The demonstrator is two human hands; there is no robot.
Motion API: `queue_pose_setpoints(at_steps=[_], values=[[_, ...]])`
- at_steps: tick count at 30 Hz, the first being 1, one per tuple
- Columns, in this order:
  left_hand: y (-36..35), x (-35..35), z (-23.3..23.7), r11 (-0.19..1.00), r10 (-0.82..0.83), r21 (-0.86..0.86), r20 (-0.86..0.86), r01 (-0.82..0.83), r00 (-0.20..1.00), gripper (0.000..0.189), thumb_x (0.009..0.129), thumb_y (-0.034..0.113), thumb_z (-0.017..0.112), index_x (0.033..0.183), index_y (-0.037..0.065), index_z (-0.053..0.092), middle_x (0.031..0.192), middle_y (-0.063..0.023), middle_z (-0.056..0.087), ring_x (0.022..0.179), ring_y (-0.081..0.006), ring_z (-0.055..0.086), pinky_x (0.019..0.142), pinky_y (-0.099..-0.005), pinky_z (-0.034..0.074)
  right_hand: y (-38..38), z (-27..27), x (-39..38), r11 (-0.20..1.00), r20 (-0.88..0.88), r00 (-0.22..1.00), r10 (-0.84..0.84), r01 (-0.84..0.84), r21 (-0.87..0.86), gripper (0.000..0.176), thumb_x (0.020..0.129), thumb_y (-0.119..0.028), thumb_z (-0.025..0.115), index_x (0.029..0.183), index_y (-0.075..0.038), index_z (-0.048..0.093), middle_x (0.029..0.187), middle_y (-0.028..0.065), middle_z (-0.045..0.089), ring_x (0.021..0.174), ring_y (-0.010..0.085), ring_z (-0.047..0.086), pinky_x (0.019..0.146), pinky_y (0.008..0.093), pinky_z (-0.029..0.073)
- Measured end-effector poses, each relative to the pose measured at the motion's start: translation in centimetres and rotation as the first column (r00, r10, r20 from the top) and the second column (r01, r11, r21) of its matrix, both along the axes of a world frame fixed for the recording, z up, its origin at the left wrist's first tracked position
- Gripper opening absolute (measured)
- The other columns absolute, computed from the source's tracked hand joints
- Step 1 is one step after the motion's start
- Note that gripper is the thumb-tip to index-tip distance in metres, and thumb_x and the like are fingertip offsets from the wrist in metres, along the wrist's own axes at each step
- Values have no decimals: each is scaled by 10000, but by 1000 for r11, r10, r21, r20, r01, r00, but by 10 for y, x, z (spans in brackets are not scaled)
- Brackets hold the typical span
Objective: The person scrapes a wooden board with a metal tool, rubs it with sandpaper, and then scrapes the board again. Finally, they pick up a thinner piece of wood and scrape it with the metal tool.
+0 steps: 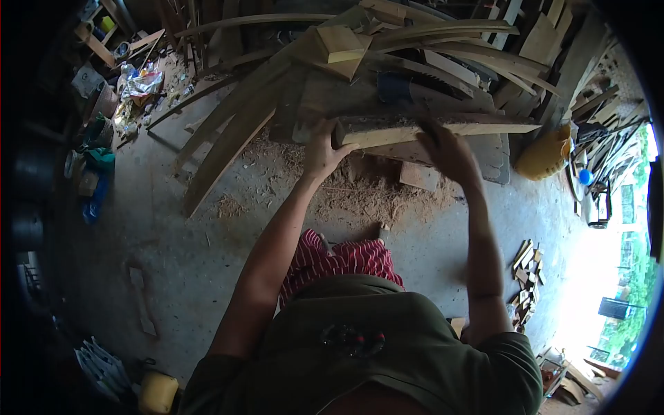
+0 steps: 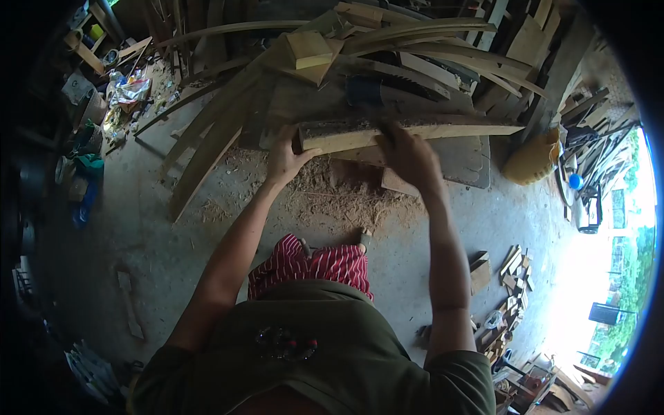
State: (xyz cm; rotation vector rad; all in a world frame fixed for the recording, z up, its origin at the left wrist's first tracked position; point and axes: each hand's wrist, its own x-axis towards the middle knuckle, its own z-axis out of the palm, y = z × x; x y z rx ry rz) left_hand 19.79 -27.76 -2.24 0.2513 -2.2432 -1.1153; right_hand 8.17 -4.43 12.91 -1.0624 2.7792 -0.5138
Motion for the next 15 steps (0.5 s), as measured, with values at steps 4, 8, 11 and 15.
queue_pose_setpoints(at_steps=[4, 8, 11, 15], values=[[0, -3, 5, 1000, 12, -4, 11, -11, 1000, 530, 721, 224, 863, 1137, 18, 608, 1018, -152, 604, 952, -329, 612, 811, -429, 494, 3, -23, -7, 931, -169, 966, -197, 239, 275, 340, 964, -398, 544, 1185, -140, 549, 865, 245, 691, 874, 464, 677, 724, 590, 538], [1, -4, 4, 1000, -9, -14, 30, 9, 999, 522, 726, 213, 861, 1139, 19, 607, 1004, -143, 598, 940, -318, 610, 799, -420, 495, 10, -24, -1, 950, -110, 968, -225, 243, 198, 338, 968, -397, 537, 1178, -133, 562, 889, 231, 695, 882, 457, 673, 773, 570, 529], [2, -2, 4, 1000, -17, -20, -49, 16, 999, 526, 732, 200, 857, 1151, 18, 598, 1014, -145, 591, 941, -317, 607, 802, -410, 497, 23, -29, -16, 961, -58, 970, -237, 242, 136, 337, 968, -399, 538, 1179, -139, 573, 906, 227, 694, 886, 452, 668, 769, 562, 524], [-2, -7, 4, 1000, -25, 7, -6, 25, 1000, 530, 738, 196, 852, 1162, 14, 591, 1043, -156, 585, 962, -321, 607, 818, -413, 496, -1, -39, 6, 996, -31, 998, -56, 58, 70, 363, 970, -413, 540, 1231, -163, 577, 900, 225, 694, 883, 435, 676, 739, 545, 534]])
